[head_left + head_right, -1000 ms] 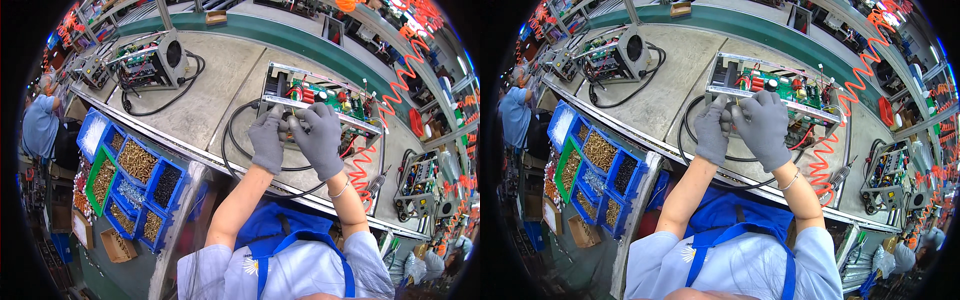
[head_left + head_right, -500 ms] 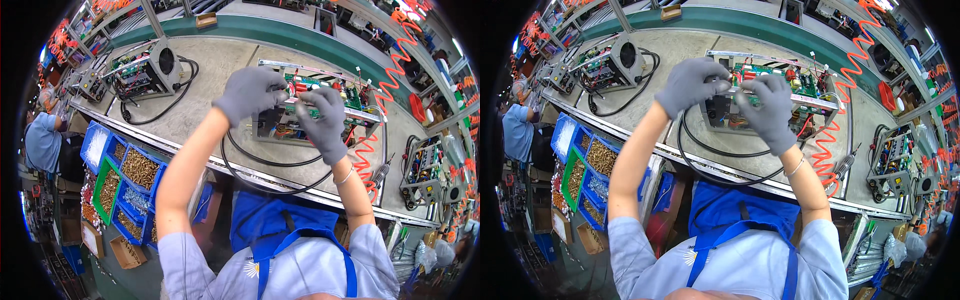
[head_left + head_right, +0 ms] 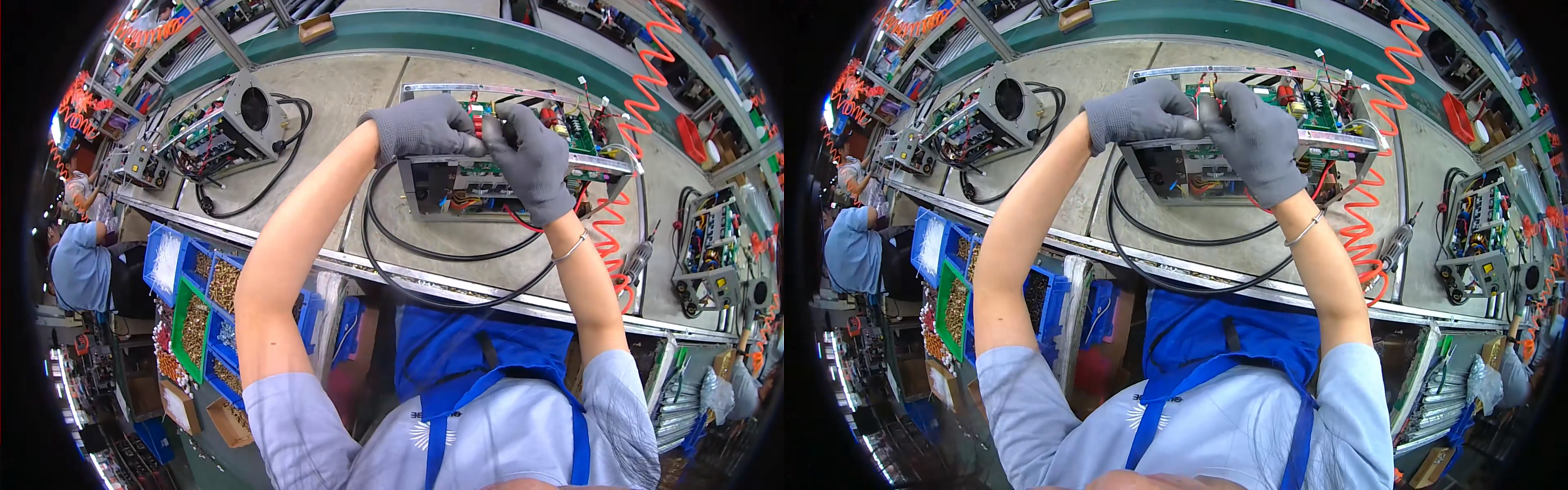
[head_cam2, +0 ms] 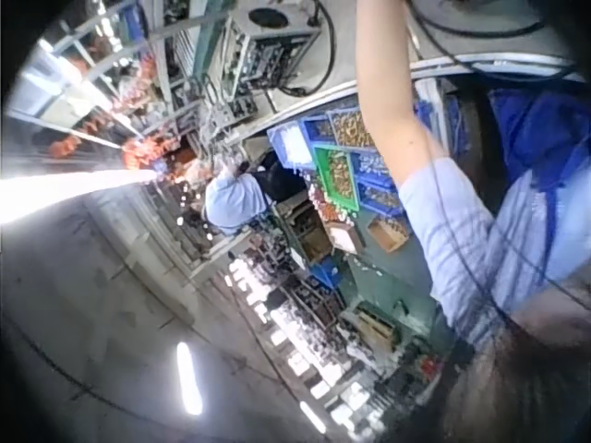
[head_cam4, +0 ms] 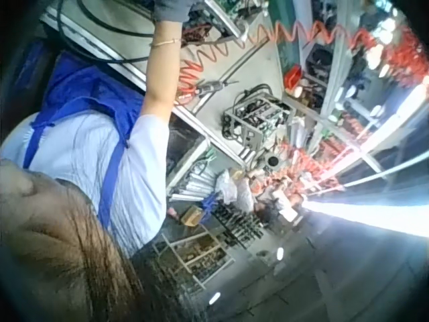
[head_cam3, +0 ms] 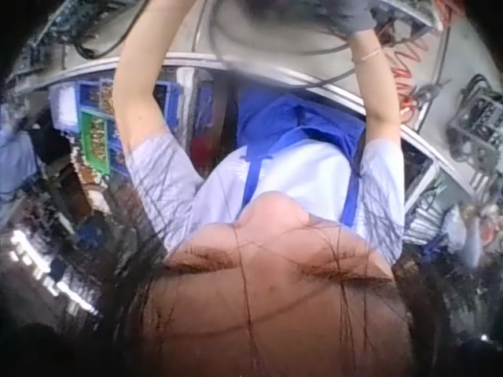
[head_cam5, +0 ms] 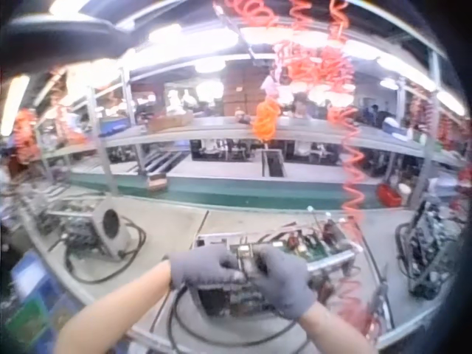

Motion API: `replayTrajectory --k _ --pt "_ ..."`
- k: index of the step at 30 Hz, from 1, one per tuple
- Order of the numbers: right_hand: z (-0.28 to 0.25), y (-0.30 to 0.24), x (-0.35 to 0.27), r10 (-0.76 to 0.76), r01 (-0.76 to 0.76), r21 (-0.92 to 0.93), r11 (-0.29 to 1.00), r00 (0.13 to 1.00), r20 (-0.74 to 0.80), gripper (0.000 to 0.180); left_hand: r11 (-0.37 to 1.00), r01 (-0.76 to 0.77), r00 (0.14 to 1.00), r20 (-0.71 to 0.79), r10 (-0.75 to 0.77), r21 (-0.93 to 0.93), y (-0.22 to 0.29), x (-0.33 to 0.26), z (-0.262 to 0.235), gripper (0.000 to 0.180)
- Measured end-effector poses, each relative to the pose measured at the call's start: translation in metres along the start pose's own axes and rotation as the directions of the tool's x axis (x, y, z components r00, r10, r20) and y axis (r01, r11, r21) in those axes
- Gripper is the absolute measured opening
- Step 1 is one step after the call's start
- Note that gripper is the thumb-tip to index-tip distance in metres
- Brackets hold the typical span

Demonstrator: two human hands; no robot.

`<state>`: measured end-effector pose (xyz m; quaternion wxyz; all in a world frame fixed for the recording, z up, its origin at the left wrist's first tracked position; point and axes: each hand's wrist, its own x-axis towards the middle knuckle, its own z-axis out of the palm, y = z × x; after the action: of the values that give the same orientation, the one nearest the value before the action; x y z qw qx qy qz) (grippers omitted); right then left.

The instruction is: The person assembles an electronic device on a factory workbench. They use a pneumatic screwdriver to fasten screws into a metal frame and a circuit board, then use a screwdriver to tighten connections and connect wires to the assembly.

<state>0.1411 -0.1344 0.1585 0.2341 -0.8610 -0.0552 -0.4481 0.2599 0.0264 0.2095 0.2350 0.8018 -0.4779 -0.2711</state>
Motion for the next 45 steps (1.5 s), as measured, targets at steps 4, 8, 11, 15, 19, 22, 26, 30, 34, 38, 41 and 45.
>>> replayTrajectory --k 4,8,11,15,19,22,26,30,34,38,41,45 --pt "-0.015 -0.016 0.002 -0.123 0.122 -0.016 0.992 0.991 -0.046 0.019 0.996 -0.064 0.997 -0.04 0.062 -0.056 -0.013 0.001 0.001 0.042" --pt "-0.024 -0.042 -0.03 -0.202 0.202 0.004 0.979 0.974 0.1 0.021 0.993 -0.067 0.996 -0.063 0.062 -0.093 -0.009 0.004 0.002 0.04" --pt "-0.015 -0.043 -0.029 -0.19 0.202 -0.083 0.976 0.972 0.142 0.017 0.991 -0.063 0.996 -0.072 0.055 -0.119 -0.005 -0.001 0.002 0.04" --pt "-0.011 -0.046 -0.027 -0.182 0.206 -0.153 0.966 0.97 0.158 0.015 0.993 -0.065 0.995 -0.085 0.056 -0.103 -0.004 -0.003 0.0 0.041" --pt "-0.008 -0.055 -0.026 -0.123 0.147 -0.131 0.98 0.976 0.177 0.018 0.993 -0.086 0.991 -0.114 0.076 -0.081 -0.012 -0.003 0.002 0.041" --pt "-0.007 -0.058 -0.026 -0.094 0.118 -0.135 0.984 0.981 0.169 0.016 0.997 -0.065 0.991 -0.118 0.059 -0.044 -0.011 0.001 0.003 0.039" --pt "-0.001 -0.057 -0.026 -0.071 0.095 -0.152 0.984 0.985 0.157 0.018 0.998 -0.02 0.992 -0.123 0.012 -0.057 -0.012 0.004 0.004 0.038" --pt "-0.005 -0.056 -0.023 0.007 0.006 -0.185 0.983 0.998 0.069 0.029 0.99 -0.059 0.992 -0.118 0.044 -0.129 -0.006 -0.001 0.005 0.037" --pt "0.001 -0.052 -0.022 0.072 -0.064 -0.219 0.974 0.997 0.028 0.04 0.994 -0.013 0.985 -0.173 -0.007 -0.11 -0.003 0.003 0.005 0.034" --pt "-0.003 -0.052 -0.018 0.118 -0.093 -0.203 0.975 0.986 0.117 0.046 0.789 -0.247 0.866 -0.493 -0.081 -0.563 -0.001 -0.015 0.003 0.037" --pt "-0.009 -0.051 -0.016 0.092 -0.069 -0.171 0.983 0.987 0.13 0.049 0.605 -0.409 0.744 -0.633 -0.212 -0.683 0.009 -0.038 0.005 0.044" --pt "-0.027 -0.046 -0.024 0.013 -0.013 0.003 1.0 0.993 0.117 0.045 0.651 -0.459 0.635 -0.736 -0.236 -0.604 0.052 -0.081 0.04 0.053"
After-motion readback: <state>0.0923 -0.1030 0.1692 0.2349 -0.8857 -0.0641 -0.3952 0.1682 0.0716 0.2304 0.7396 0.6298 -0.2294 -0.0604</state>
